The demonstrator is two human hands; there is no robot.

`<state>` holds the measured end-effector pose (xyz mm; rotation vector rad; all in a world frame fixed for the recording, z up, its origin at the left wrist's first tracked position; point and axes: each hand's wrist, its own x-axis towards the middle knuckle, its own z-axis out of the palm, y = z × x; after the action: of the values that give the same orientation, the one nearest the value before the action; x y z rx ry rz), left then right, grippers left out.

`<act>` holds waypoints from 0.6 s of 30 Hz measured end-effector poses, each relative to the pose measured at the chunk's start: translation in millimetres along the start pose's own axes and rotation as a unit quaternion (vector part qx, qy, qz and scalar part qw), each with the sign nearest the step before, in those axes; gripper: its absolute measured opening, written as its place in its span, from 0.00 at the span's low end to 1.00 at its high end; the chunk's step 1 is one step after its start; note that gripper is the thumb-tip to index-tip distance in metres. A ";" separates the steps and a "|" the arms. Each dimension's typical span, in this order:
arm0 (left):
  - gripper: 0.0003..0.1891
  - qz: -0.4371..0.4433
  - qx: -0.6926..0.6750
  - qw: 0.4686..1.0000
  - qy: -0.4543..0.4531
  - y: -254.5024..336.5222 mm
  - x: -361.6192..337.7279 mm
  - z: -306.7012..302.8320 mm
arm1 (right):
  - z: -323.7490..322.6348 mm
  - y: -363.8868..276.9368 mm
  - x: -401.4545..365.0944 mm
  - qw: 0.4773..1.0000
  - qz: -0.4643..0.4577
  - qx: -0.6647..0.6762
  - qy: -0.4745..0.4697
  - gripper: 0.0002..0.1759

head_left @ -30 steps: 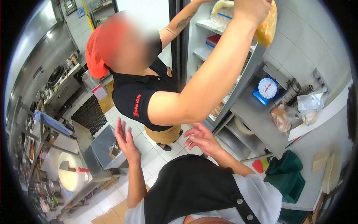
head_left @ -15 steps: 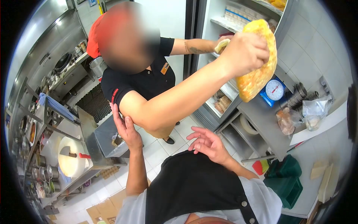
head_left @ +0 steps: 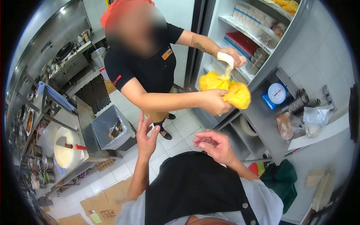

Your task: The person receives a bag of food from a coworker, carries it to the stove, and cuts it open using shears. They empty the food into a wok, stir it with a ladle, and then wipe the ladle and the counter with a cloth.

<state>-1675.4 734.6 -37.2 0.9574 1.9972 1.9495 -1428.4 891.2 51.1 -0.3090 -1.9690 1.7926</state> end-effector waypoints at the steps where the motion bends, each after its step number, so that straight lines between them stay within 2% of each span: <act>1: 0.29 -0.031 0.056 0.996 -0.060 -6.9 -11.3 -1.3 | -3.0 -1.4 -0.8 1.000 -0.012 -0.019 -0.004 0.16; 3: 0.27 -0.084 0.169 0.966 -0.178 -26.7 -37.9 -10.8 | -9.3 -8.0 -1.6 0.997 -0.043 -0.055 -0.012 0.15; 6: 0.27 -0.037 0.249 0.939 -0.233 -26.2 -87.4 -7.9 | -33.4 -21.9 -0.8 0.985 -0.097 -0.135 -0.049 0.11; 9: 0.26 -0.253 0.173 0.935 -0.176 -31.5 -129.1 1.8 | -68.5 -21.9 3.0 0.973 -0.146 -0.176 -0.029 0.08; 10: 0.26 -0.264 0.157 0.941 -0.142 -23.5 -138.1 6.9 | -79.3 -24.6 7.6 0.974 -0.148 -0.174 -0.012 0.06; 13: 0.26 -0.279 0.178 0.939 -0.097 -15.1 -153.6 21.9 | -110.8 -17.5 18.7 0.984 -0.110 -0.134 0.046 0.06; 16: 0.27 -0.207 0.224 0.946 -0.114 -19.3 -160.8 47.3 | -144.2 6.4 40.1 0.980 -0.096 -0.154 0.086 0.07; 18: 0.27 -0.178 0.233 0.948 -0.128 -2.1 -158.8 68.0 | -162.9 6.3 54.5 0.969 -0.120 -0.193 0.093 0.08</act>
<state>-1515.6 701.8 -94.2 0.8089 2.3164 1.1307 -1399.7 1060.3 62.6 -0.3321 -2.1074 1.1822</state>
